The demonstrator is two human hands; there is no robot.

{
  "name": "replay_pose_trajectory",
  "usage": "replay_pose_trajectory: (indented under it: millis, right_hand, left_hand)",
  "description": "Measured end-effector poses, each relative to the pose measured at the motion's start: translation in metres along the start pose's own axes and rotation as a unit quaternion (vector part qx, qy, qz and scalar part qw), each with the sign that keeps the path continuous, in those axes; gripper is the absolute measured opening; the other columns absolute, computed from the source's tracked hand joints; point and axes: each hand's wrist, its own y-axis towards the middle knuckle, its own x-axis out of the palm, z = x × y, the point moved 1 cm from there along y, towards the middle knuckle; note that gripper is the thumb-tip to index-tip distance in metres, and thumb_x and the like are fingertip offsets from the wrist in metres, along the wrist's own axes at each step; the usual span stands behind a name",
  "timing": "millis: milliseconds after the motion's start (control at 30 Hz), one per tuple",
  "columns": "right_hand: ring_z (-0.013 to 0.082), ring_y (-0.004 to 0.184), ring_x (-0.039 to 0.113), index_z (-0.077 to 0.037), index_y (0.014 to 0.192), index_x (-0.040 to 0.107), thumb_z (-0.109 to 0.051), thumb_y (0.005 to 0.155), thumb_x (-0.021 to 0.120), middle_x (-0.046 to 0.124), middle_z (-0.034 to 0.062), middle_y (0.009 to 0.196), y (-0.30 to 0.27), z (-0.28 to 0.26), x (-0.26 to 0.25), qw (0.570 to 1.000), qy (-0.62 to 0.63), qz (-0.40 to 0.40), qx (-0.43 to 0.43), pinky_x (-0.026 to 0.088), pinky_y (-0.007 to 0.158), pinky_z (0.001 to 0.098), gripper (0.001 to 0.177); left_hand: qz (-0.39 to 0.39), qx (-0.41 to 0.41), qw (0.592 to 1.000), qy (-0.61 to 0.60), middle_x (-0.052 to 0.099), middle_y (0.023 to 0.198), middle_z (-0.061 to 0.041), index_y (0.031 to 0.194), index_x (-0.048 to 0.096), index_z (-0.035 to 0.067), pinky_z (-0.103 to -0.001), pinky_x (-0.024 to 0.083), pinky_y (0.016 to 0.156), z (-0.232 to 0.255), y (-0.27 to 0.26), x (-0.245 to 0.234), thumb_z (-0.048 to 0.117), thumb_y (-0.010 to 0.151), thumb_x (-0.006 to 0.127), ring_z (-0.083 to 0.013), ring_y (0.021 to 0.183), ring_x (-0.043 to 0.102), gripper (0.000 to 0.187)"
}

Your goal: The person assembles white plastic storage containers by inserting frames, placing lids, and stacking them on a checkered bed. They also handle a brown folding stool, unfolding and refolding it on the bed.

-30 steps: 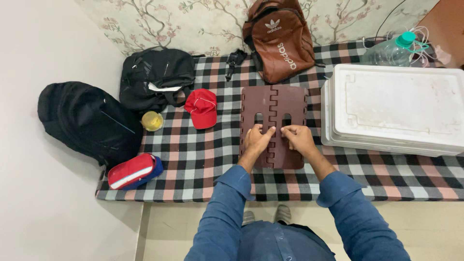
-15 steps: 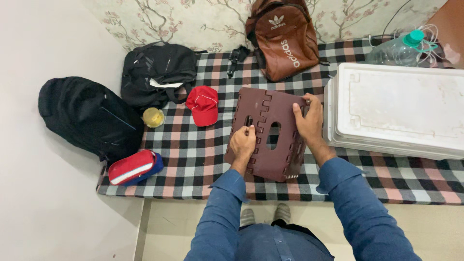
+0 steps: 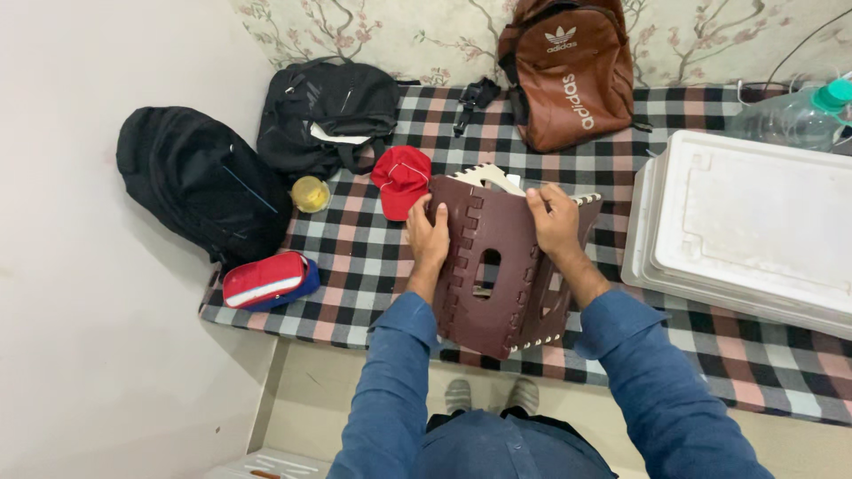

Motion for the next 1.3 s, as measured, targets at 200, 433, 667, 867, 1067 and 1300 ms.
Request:
replay_pose_trajectory:
  millis: [200,433,667,867,1067,1300]
  right_hand:
    - [0.0274,0.073,0.053,0.001,0.087,0.062,-0.023,0.104,0.059,0.054,0.0124,0.079,-0.011,-0.044,0.01,0.998,0.013,-0.06,-0.034,0.042,0.07,0.0399,0.03]
    - [0.0231,0.084,0.06,-0.001,0.095,0.068,-0.036,0.106,0.053,0.063,0.0103,0.087,0.007,-0.035,0.016,0.97,0.032,-0.236,0.046,0.047,0.078,0.0365,0.039]
    - [0.0211,0.073,0.066,-0.003,0.086,0.076,-0.057,0.107,0.031,0.072,0.0075,0.076,0.023,-0.02,0.014,0.948,0.072,-0.294,0.103,0.052,0.071,0.0352,0.073]
    - [0.0188,0.067,0.065,-0.001,0.08,0.073,-0.068,0.103,0.018,0.069,0.0071,0.07,0.011,-0.013,0.018,0.946,0.113,-0.294,0.075,0.05,0.066,0.0322,0.09]
    - [0.0187,0.077,0.058,0.002,0.094,0.071,-0.07,0.105,0.017,0.07,0.0097,0.084,0.009,-0.008,0.038,0.963,0.198,-0.175,0.055,0.045,0.071,0.0314,0.091]
    - [0.026,0.122,0.06,0.001,0.12,0.063,-0.062,0.111,0.019,0.063,0.0142,0.125,0.021,-0.026,0.048,0.97,0.222,-0.089,-0.043,0.044,0.107,0.0394,0.078]
  left_hand:
    - [-0.079,-0.111,0.971,-0.199,0.064,0.117,-0.015,0.115,0.063,0.005,-0.038,0.045,0.099,-0.012,0.046,-0.005,0.034,0.094,0.068,-0.0263,0.111,0.059,0.036]
    - [-0.027,-0.154,0.971,-0.18,0.068,0.103,-0.012,0.098,0.067,0.002,-0.035,0.049,0.089,-0.035,0.032,-0.025,0.026,0.087,0.07,-0.0241,0.098,0.063,0.027]
    - [0.007,-0.111,0.974,-0.195,0.067,0.113,-0.009,0.093,0.065,0.003,-0.033,0.048,0.093,-0.04,0.016,-0.02,0.021,0.086,0.071,-0.0214,0.103,0.063,0.021]
    - [-0.042,-0.118,0.956,-0.265,0.063,0.106,-0.011,0.108,0.06,0.003,-0.032,0.048,0.091,-0.049,0.02,-0.019,0.02,0.09,0.069,-0.02,0.1,0.059,0.027]
    - [-0.094,-0.134,0.939,-0.302,0.064,0.117,-0.01,0.124,0.058,0.005,-0.032,0.045,0.099,-0.045,0.026,-0.029,0.023,0.09,0.064,-0.0197,0.109,0.059,0.039]
    - [-0.141,-0.16,0.908,-0.36,0.064,0.127,-0.015,0.147,0.046,0.006,-0.035,0.042,0.107,-0.033,0.027,-0.042,0.027,0.091,0.059,-0.0239,0.118,0.058,0.061]
